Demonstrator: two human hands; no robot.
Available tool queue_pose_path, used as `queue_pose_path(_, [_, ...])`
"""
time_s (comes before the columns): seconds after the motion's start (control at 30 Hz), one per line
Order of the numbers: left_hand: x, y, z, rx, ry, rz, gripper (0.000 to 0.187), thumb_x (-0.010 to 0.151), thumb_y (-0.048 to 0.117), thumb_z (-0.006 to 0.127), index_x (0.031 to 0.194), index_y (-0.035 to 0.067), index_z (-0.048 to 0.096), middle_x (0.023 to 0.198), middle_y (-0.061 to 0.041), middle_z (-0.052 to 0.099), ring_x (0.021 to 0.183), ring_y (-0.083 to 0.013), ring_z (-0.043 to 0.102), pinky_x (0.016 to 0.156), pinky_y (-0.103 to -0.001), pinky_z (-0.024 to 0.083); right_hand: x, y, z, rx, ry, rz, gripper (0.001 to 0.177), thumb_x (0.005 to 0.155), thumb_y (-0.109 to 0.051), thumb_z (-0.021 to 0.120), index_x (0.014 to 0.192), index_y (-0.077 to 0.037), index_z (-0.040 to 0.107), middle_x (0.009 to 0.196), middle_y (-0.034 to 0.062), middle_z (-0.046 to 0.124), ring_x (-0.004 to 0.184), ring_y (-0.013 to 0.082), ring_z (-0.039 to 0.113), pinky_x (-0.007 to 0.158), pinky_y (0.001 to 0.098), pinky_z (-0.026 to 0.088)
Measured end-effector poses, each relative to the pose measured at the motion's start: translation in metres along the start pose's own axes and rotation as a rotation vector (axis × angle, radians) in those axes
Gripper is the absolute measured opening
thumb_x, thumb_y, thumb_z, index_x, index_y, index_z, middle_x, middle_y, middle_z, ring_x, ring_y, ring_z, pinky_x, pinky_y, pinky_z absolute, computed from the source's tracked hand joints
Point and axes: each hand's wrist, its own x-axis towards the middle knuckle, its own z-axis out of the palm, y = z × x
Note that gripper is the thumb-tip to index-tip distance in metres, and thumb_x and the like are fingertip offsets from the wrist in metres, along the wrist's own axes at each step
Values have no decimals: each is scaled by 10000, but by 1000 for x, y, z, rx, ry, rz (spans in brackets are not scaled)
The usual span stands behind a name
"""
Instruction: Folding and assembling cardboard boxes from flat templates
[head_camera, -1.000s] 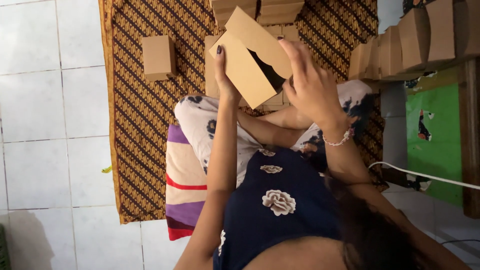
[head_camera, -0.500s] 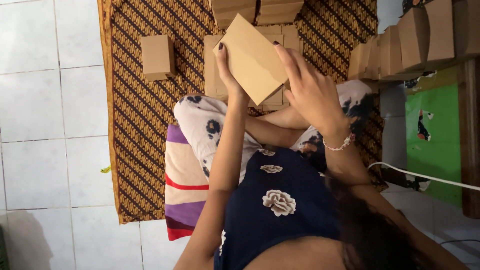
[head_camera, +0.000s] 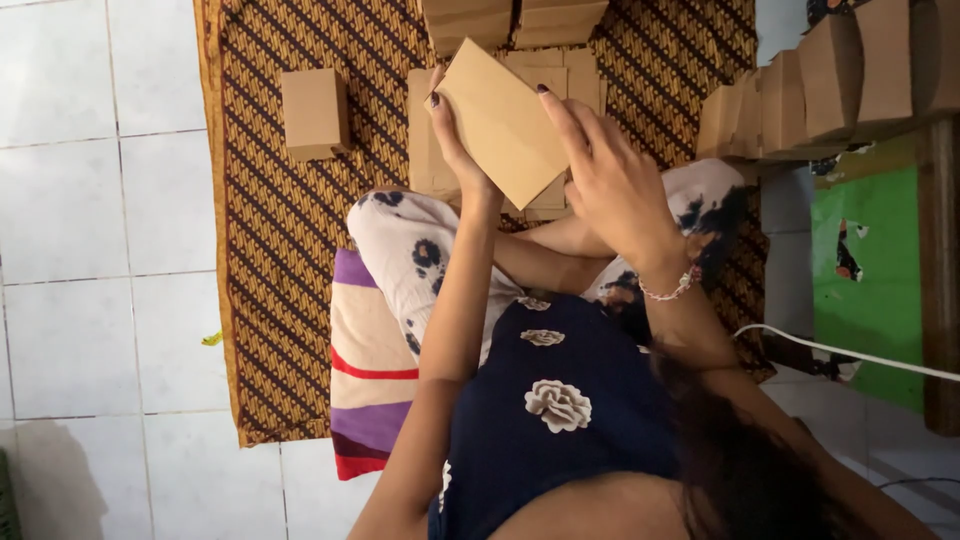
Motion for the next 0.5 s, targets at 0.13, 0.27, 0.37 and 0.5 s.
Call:
queue_pose_path(0.13, [-1,-3,-1,60,-45,93,684,1033,503,365,1594,111,358,1586,-147,428,1348,-286,496,1094,-410,431,2,2,7,110,53,-16,952,725,133,698,1571,-46,301,1394,180,573,1137,313,669,902,331,653])
queue_pose_path(0.27, [-2,-2,5,68,-17,88,719,998,542,360,1612,173,305,1512,-180,458,1191,-286,572,951,-415,508,3,4,21,157,54,-19,961,779,153,691,1585,-90,227,1470,156,520,1231,318,626,891,296,658])
queue_pose_path(0.37, [-8,4,11,113,57,161,753,1003,596,340,1603,142,306,1594,-148,379,1329,-299,476,1068,-442,424,0,-4,25,251,-32,-22,1035,748,112,683,1606,-101,147,1537,174,367,1361,372,490,1075,443,586])
queue_pose_path(0.5, [-2,-19,-7,180,43,350,705,1058,556,279,1613,123,303,1669,-128,310,1480,-312,396,1185,-496,385,0,-7,13,348,-73,-50,1067,727,-10,788,1582,-76,152,1512,206,310,1383,407,438,1166,527,473])
